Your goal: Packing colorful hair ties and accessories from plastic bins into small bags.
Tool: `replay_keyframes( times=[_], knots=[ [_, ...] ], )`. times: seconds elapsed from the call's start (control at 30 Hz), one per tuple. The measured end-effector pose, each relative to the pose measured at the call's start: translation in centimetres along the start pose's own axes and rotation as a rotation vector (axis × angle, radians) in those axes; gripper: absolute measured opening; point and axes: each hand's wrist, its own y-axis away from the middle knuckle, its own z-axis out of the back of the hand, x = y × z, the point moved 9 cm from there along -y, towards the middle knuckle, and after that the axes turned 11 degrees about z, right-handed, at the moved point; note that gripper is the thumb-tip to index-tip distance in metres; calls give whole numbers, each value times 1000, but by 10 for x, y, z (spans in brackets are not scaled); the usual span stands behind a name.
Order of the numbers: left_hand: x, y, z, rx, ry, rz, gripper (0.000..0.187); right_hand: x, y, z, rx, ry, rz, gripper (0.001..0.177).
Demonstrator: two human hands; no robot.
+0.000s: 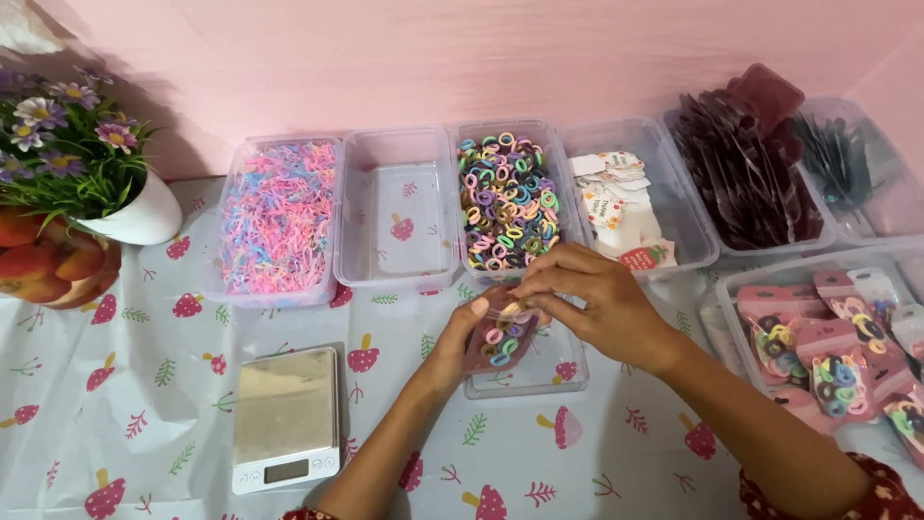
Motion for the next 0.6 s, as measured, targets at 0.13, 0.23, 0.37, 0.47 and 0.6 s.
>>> replay_keyframes(
  times=[0.13,0.23,0.37,0.47,0.6],
  knots=[
    [7,3,-4,-2,4,70,58,3,2,-2,-55,43,28,15],
    [19,2,8,-50,-11,96,62,8,4,-7,-47,190,106,15],
    [9,6,-5,-62,54,105,61,13,2,-8,6,244,105,14],
    [-8,14,-16,-73,112,81,60,10,2,-5,-1,173,80,24],
    [-9,13,-13,-53,127,43,56,11,1,2,-33,117,70,30]
  ],
)
